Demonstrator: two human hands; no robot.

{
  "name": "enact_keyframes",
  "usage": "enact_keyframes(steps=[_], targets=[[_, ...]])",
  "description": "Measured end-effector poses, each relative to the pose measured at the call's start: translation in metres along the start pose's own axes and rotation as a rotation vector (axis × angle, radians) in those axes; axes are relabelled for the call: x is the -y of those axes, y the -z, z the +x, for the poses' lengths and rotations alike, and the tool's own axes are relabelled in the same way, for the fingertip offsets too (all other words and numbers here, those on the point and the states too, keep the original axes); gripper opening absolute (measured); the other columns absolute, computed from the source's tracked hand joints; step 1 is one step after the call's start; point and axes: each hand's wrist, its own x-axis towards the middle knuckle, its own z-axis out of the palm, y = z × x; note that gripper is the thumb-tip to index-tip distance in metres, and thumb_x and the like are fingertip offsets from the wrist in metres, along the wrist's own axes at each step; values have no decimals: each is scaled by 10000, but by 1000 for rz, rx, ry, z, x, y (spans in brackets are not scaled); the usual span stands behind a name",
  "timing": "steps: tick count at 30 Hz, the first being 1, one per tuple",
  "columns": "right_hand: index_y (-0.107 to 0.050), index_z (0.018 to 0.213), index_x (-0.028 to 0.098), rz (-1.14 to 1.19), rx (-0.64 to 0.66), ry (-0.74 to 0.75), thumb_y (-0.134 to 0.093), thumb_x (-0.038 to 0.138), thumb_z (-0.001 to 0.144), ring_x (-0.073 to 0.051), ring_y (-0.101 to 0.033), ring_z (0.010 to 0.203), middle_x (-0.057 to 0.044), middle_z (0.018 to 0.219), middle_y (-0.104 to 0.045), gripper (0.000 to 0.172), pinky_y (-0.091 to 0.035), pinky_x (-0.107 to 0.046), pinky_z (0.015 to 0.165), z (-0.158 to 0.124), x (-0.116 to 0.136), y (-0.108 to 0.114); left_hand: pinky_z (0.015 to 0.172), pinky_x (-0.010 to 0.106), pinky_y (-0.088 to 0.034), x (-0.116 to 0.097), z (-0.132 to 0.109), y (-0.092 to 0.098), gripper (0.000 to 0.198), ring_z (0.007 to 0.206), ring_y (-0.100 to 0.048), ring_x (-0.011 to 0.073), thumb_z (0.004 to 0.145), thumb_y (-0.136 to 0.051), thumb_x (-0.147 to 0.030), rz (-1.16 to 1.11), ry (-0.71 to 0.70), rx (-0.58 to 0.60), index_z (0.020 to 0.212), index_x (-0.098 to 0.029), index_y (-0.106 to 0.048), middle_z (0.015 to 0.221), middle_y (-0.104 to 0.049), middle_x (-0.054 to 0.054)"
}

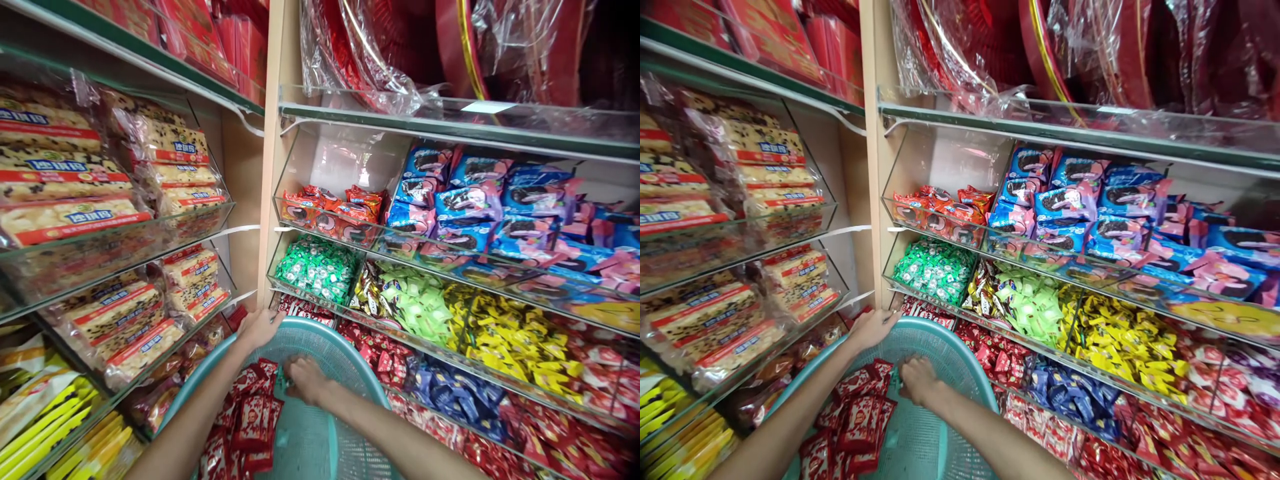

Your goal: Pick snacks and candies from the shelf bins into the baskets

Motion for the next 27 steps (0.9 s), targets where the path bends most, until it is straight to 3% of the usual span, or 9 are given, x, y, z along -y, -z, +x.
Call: enact_keyframes(steps=[6,10,13,16,20,23,27], targets=[[-598,1075,162,-6,-32,15,-695,343,740,-254,-576,1030,-108,1085,-642,393,-440,-334,857,-5,-1,3,815,397,-481,4,-1,-1,634,987,-651,315,854,-196,-618,-2,-5,-3,990,-267,-706,1014,-725,123],[-605,1019,206,38,-171,62,-646,306,784,-223,-578,990,-74,1039,-644,259,-434,-304,827,-15,2,22,818,414,-479,7,-2,-3,632,1000,-644,329,855,-195,-611,8,13,-1,997,-266,-705,1038,-718,132],[-614,950,206,58,-326,121,-578,285,839,-207,-570,943,-64,986,-637,141,-424,-297,803,-24,4,57,819,402,-479,9,-2,-2,628,1001,-646,323,853,-199,-612,4,12,6,989,-267,-706,1046,-716,129],[-617,918,192,75,-509,128,-492,267,897,-193,-554,910,-65,928,-627,148,-408,-291,797,-30,-6,102,810,408,-482,8,-3,1,623,1006,-644,329,854,-195,-610,-6,18,13,1020,-284,-698,1060,-714,124],[-622,928,176,71,-681,-27,-477,255,910,-181,-548,906,-72,923,-617,166,-394,-268,789,-24,-40,152,818,422,-482,6,-4,6,647,1002,-644,334,848,-182,-628,-3,14,4,1015,-282,-702,1046,-719,121],[-630,1005,175,46,-629,-175,-575,270,857,-188,-556,899,-78,925,-609,184,-390,-265,771,-15,-65,169,803,427,-485,6,-4,8,661,978,-651,341,847,-180,-629,5,1,-4,981,-263,-713,1007,-727,132],[-622,1107,186,31,-487,-203,-636,311,813,-205,-570,900,-81,923,-608,320,-393,-269,758,-6,-78,173,790,435,-486,7,-4,10,665,963,-654,347,847,-174,-630,-2,-6,-8,990,-265,-711,990,-729,131]])
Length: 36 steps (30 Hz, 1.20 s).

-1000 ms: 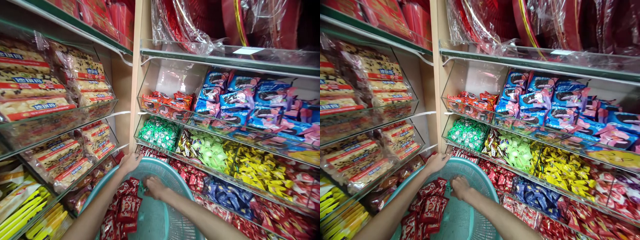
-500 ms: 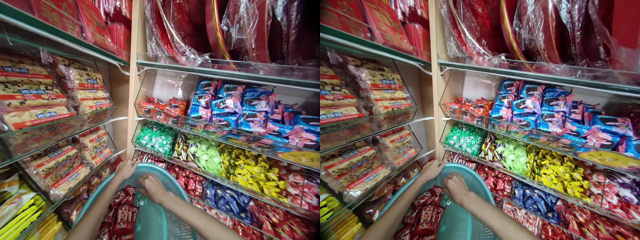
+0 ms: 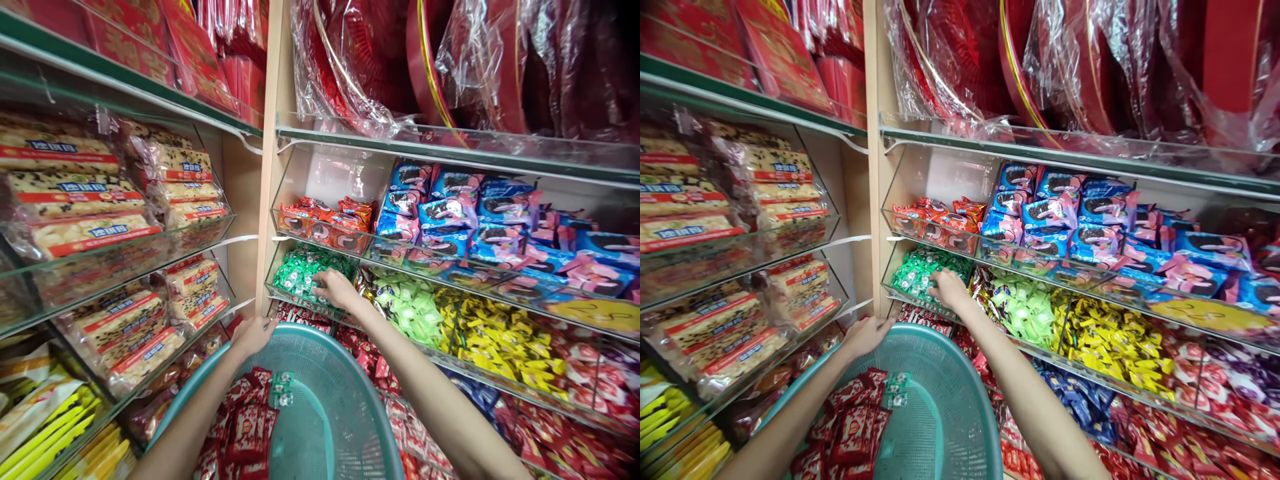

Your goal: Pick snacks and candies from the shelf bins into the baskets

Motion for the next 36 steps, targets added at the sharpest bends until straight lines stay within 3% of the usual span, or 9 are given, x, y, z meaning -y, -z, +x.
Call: enact_keyframes(steps=[7,11,19,22,26,29,33,36], targets=[[-609,1147,189,-20,56,-29,-635,295,811,-221,-574,944,-99,971,-615,354,-397,-280,782,3,1,-5,814,428,-480,0,-1,1,654,984,-646,339,857,-177,-605,2,8,9,985,-248,-710,1023,-720,141],[-605,1125,162,9,22,-46,-641,278,801,-216,-568,943,-98,975,-619,345,-393,-280,781,2,0,-8,820,435,-478,1,-2,2,678,984,-646,344,847,-168,-630,-2,13,10,988,-250,-711,1022,-720,143],[-613,1009,167,79,-101,-46,-581,240,834,-162,-562,832,-57,893,-620,192,-364,-245,707,-8,3,-10,816,417,-476,-3,-7,6,653,989,-644,340,844,-203,-634,-9,37,23,999,-252,-709,1022,-722,136],[-623,910,165,137,-204,-6,-527,215,861,-154,-546,803,-52,860,-613,119,-352,-243,697,-16,7,-4,815,414,-477,-3,-7,5,652,990,-645,334,847,-195,-630,-6,27,21,1013,-258,-703,1020,-724,128],[-609,776,170,435,-356,109,-528,250,856,-124,-490,664,4,688,-552,139,-342,-229,636,-33,26,-1,816,428,-476,-2,-4,0,679,993,-643,344,846,-171,-638,1,13,21,1017,-253,-702,1020,-722,135],[-607,765,170,767,-301,159,-530,309,843,-104,-433,580,33,613,-499,177,-325,-213,563,-47,44,-27,818,430,-477,-1,-3,-3,659,1003,-639,347,851,-180,-623,10,12,22,1036,-255,-694,1033,-717,139],[-574,686,165,1015,-108,86,-540,342,801,-87,-361,533,53,559,-428,214,-288,-205,514,-60,51,-103,819,408,-479,0,-4,-6,635,1007,-640,330,858,-194,-603,15,24,17,1019,-254,-699,1023,-720,134],[-555,645,160,1004,24,-41,-534,306,784,-80,-334,523,59,544,-412,203,-273,-205,508,-68,42,-159,813,410,-481,0,-4,-11,631,990,-647,329,861,-198,-594,32,18,27,993,-244,-706,1010,-723,141]])
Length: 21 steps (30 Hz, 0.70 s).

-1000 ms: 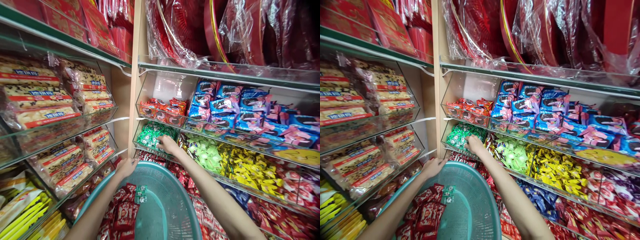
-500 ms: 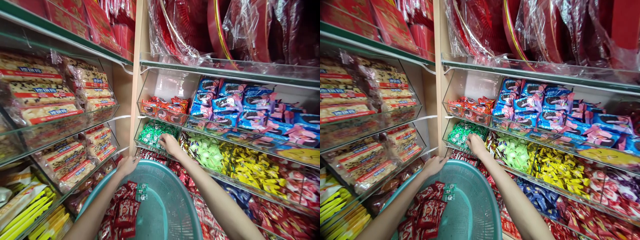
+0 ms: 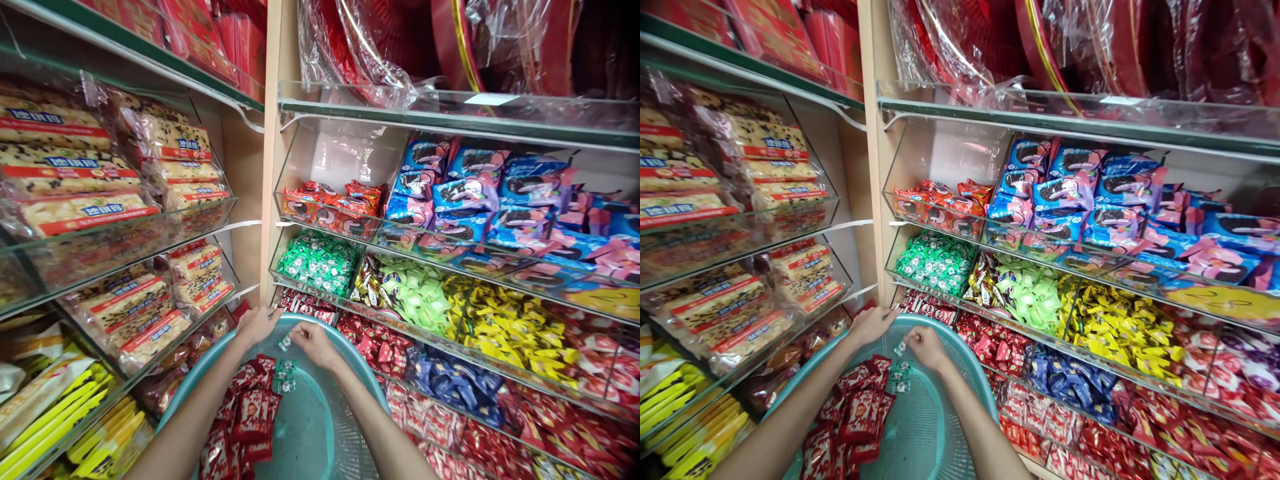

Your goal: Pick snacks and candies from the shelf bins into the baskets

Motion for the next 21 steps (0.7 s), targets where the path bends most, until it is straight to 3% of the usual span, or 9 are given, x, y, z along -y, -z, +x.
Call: enact_keyframes(steps=[4,11,16,21], targets=[[-549,581,150,-119,121,-142,-537,185,731,-74,-342,522,60,520,-434,154,-273,-198,508,-10,-41,-12,804,420,-483,1,2,-10,638,981,-649,338,851,-209,-615,5,-2,27,981,-237,-707,1009,-722,151],[-553,535,150,-178,204,-209,-538,154,699,-69,-332,494,67,467,-407,165,-277,-192,499,-20,-56,-29,795,419,-484,1,4,-17,618,985,-649,338,855,-207,-600,-14,5,52,957,-255,-709,1024,-722,139],[-611,651,145,-214,160,-209,-526,171,742,-82,-408,529,43,540,-501,127,-296,-191,515,-21,-58,-36,799,403,-488,-1,5,-17,616,984,-652,323,850,-221,-614,-5,-11,26,1005,-260,-701,1028,-723,130],[-638,788,160,-311,13,-177,-510,184,792,-116,-478,596,8,629,-581,131,-316,-212,570,-21,-49,-32,809,390,-490,-2,6,-18,600,979,-658,308,863,-226,-586,-4,-21,25,988,-247,-706,1010,-727,130]])
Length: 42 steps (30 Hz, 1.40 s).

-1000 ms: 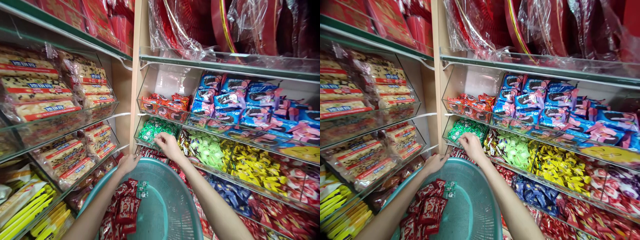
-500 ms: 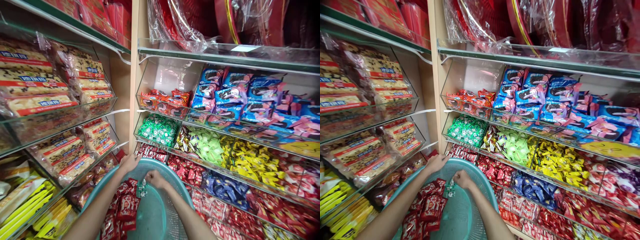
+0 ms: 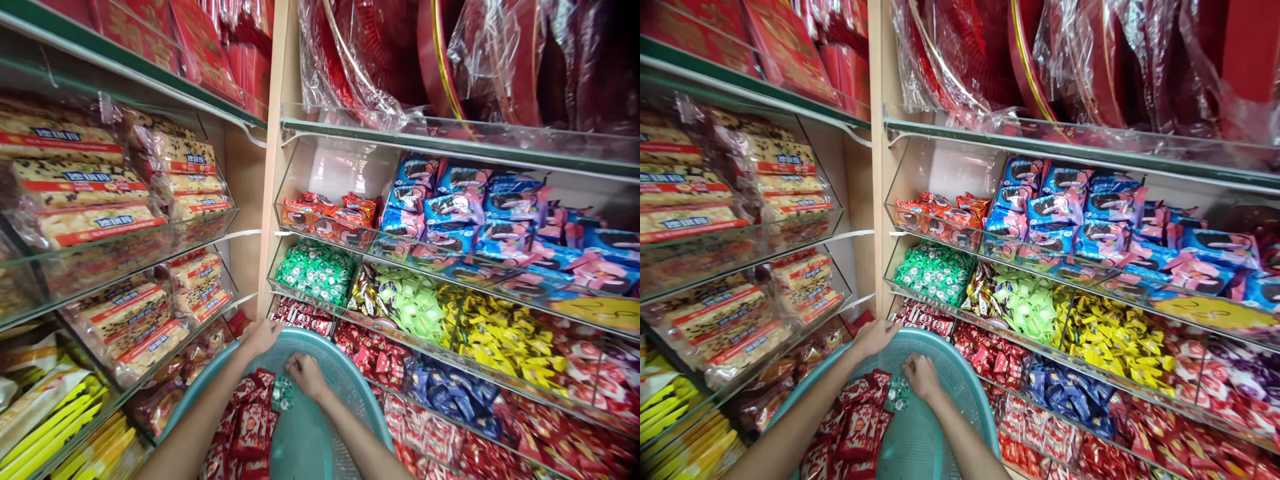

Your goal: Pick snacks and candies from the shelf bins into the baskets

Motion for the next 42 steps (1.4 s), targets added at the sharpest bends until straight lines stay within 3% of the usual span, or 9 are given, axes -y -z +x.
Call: enact_keyframes(steps=[7,13,16,19,22,25,34,42], targets=[[-635,848,223,-67,-152,218,-453,250,881,-141,-539,652,2,711,-623,187,-342,-228,620,-10,50,36,811,412,-491,-1,6,2,609,997,-649,328,861,-223,-595,-17,-27,-3,945,-239,-710,1023,-723,138],[-647,900,193,-74,-332,399,-444,296,901,-147,-554,694,-29,766,-641,227,-383,-237,653,-1,106,107,823,439,-486,1,6,12,638,1014,-640,341,851,-198,-632,-40,-20,-14,1021,-270,-695,1045,-717,134],[-628,902,181,-222,-474,345,-432,285,903,-156,-569,726,-46,793,-647,222,-384,-244,662,12,119,142,827,427,-487,3,4,15,660,1002,-647,325,860,-170,-622,-35,-17,-23,1013,-262,-701,1034,-720,127],[-584,965,156,-482,-537,156,-428,257,905,-191,-603,804,-102,892,-652,194,-393,-269,685,25,123,163,816,405,-490,6,3,16,658,983,-656,310,867,-166,-604,-27,-16,-37,998,-253,-707,1003,-728,127],[-516,1061,118,-643,-486,-36,-382,228,925,-246,-639,820,-169,912,-653,221,-413,-307,671,35,125,167,794,401,-494,9,2,17,671,967,-660,316,863,-158,-610,-18,-19,-55,961,-248,-715,977,-732,130],[-473,1101,110,-656,-461,-104,-330,182,934,-270,-657,829,-185,909,-654,232,-428,-321,664,41,127,163,786,399,-495,11,1,18,675,964,-660,317,862,-152,-610,-18,-13,-61,947,-250,-716,978,-732,127],[-417,1150,88,-457,-496,-160,-351,115,889,-260,-641,853,-192,910,-641,270,-435,-330,707,55,123,164,817,388,-477,12,-1,21,680,984,-651,317,840,-174,-657,-51,12,-53,961,-260,-712,979,-730,121],[-390,1242,103,-351,-594,-90,-388,104,853,-226,-617,834,-147,910,-643,388,-406,-291,717,57,116,163,816,381,-479,13,2,18,672,981,-654,306,852,-165,-634,-37,14,-60,954,-261,-714,991,-729,118]])
